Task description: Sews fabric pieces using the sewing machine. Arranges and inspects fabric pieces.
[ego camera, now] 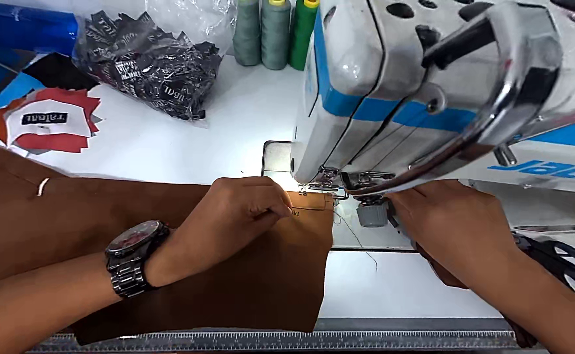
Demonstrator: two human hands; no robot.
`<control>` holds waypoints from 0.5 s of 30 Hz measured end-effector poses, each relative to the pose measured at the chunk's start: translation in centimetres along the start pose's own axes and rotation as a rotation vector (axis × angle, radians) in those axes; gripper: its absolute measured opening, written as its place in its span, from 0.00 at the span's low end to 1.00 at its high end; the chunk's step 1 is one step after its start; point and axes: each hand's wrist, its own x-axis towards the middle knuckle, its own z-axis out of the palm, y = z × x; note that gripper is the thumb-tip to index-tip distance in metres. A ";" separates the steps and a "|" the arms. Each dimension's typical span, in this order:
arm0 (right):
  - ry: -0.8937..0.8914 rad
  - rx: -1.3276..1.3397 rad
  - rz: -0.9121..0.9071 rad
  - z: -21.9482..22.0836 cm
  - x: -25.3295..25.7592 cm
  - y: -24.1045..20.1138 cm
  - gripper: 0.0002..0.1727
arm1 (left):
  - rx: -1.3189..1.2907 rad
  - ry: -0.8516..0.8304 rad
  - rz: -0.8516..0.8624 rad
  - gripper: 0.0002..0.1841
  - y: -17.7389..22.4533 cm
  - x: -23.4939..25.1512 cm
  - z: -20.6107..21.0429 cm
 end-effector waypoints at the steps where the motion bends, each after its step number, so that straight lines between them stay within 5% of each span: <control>1: 0.033 -0.022 -0.019 -0.5 0.1 -0.7 0.11 | -0.029 0.017 -0.018 0.05 0.0 0.0 0.2; 5: 0.125 0.266 -0.111 -0.1 1.2 -3.8 0.12 | -0.083 0.032 -0.068 0.05 0.2 0.1 0.4; 10: -0.018 0.720 0.001 3.0 2.9 -5.5 0.16 | -0.085 0.020 -0.078 0.05 0.3 0.2 0.5; 15: -0.149 1.160 0.136 2.3 3.2 -6.8 0.07 | 0.225 0.026 0.242 0.08 1.0 -0.7 0.8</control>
